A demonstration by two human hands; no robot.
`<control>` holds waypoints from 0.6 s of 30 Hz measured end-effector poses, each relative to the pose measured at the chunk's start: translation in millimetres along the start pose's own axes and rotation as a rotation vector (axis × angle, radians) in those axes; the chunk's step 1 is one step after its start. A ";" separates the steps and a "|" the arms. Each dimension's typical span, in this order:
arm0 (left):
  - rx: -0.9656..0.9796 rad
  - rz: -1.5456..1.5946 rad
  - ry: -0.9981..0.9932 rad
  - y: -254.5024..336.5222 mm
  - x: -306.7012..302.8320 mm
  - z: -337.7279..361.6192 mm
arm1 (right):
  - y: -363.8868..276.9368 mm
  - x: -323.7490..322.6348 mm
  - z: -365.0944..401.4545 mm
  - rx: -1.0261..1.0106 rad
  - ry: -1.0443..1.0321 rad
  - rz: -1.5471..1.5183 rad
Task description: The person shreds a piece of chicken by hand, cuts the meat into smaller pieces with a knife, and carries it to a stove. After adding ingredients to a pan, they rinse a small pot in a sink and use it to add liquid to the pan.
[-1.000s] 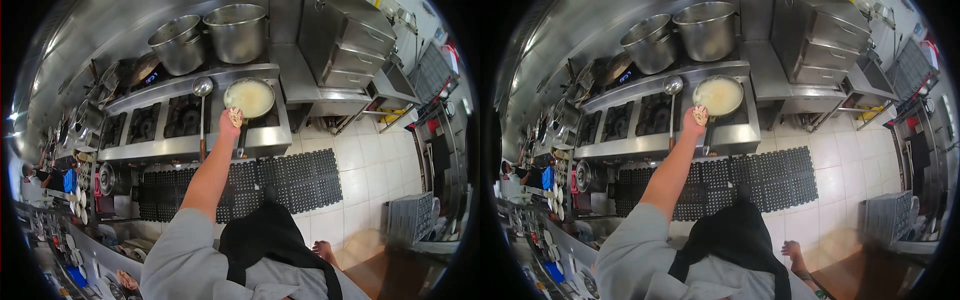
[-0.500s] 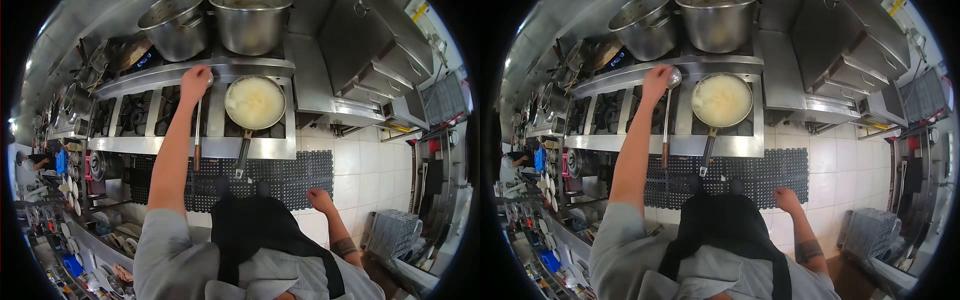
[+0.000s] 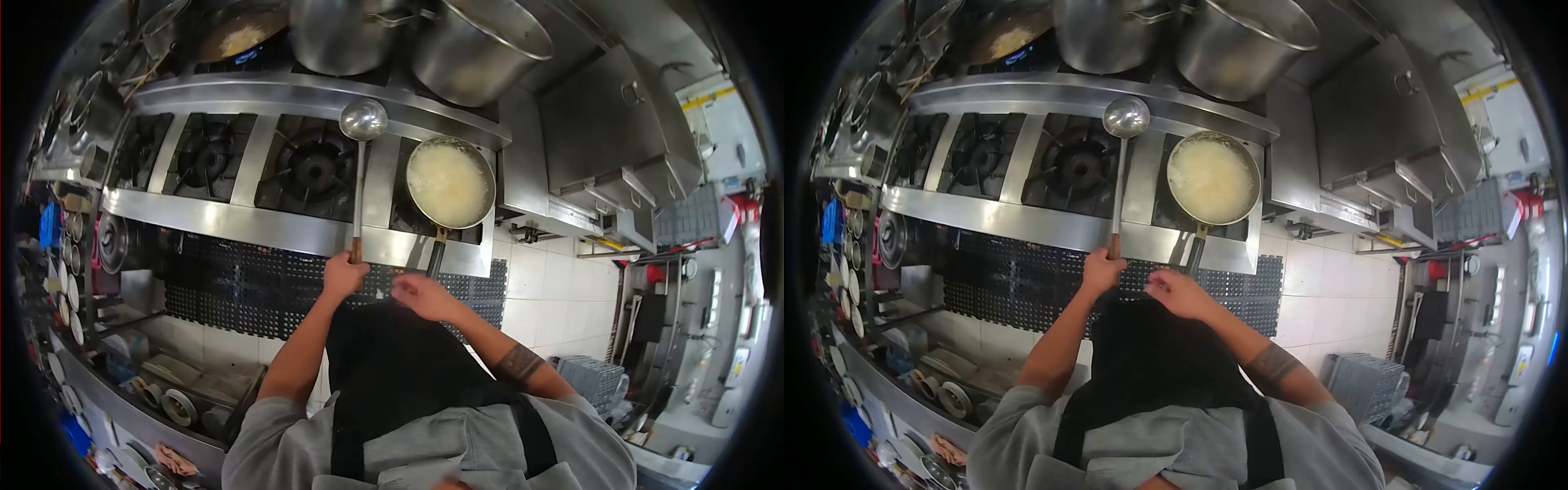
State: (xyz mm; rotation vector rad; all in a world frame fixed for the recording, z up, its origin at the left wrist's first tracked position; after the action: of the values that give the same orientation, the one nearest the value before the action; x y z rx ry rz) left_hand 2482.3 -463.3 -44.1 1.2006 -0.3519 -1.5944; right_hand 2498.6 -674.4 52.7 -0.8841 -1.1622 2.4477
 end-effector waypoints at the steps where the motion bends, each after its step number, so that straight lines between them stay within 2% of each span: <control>1: 0.017 0.119 -0.049 10.1 -2.3 13.5 | -8.3 -0.8 -15.1 0.012 0.097 -0.086; 2: -0.031 0.159 -0.132 5.9 7.2 23.8 | -15.1 6.2 -29.0 0.023 0.090 -0.072; 3: -0.004 0.371 -0.160 18.5 12.5 43.9 | -21.6 12.0 -40.3 0.055 0.086 -0.226; 4: -0.019 0.357 -0.213 29.5 14.5 63.2 | -26.1 14.0 -48.1 0.087 0.085 -0.379; 5: 0.172 0.226 -0.176 45.5 16.4 76.6 | -31.4 14.4 -51.5 0.113 0.027 -0.315; 6: 0.240 0.152 -0.248 60.5 18.6 91.0 | -30.6 12.5 -47.1 0.129 0.023 -0.301; 8: 0.543 0.212 -0.443 96.5 22.1 105.1 | -26.6 -6.6 -27.2 0.083 0.205 -0.808; 9: 0.687 0.112 -0.548 104.3 24.9 107.0 | -24.6 -21.2 -8.9 0.246 0.364 -0.863; 10: 0.828 0.018 -0.642 106.6 28.4 108.0 | -11.8 -40.8 9.2 0.231 0.435 -0.665; 11: 0.789 0.069 -0.724 92.0 40.6 99.6 | -3.3 -58.0 29.8 0.209 0.490 -0.459; 12: 0.678 0.022 -0.855 59.2 75.7 83.2 | -10.6 -70.9 53.0 0.282 0.580 -0.152; 14: 0.505 -0.150 -0.934 -19.4 126.2 36.3 | 16.4 -90.0 94.5 0.423 0.686 0.050; 15: 0.313 -0.255 -0.784 -85.3 163.1 1.0 | 29.5 -100.5 112.2 0.424 0.708 0.211; 17: -0.171 -0.102 -0.447 -142.7 127.2 -27.9 | 45.6 -115.8 135.1 0.401 0.744 0.373; 18: -0.285 -0.061 -0.304 -169.9 134.1 -43.8 | 55.0 -121.7 145.6 0.418 0.779 0.429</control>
State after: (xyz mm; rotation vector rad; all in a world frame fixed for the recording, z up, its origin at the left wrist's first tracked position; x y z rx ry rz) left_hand 2432.4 -495.8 -256.8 0.7597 -0.2708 -1.8155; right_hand 2499.3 -856.2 130.1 -1.8296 -0.1935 2.1223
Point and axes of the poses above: each hand's wrist, its own z-axis away from the middle knuckle, its own x-axis out of the palm, y = z × x, the point moved 8 cm from there along -z, towards the middle knuckle, and after that the axes turned 4 degrees about -z, right-handed, at the moved point
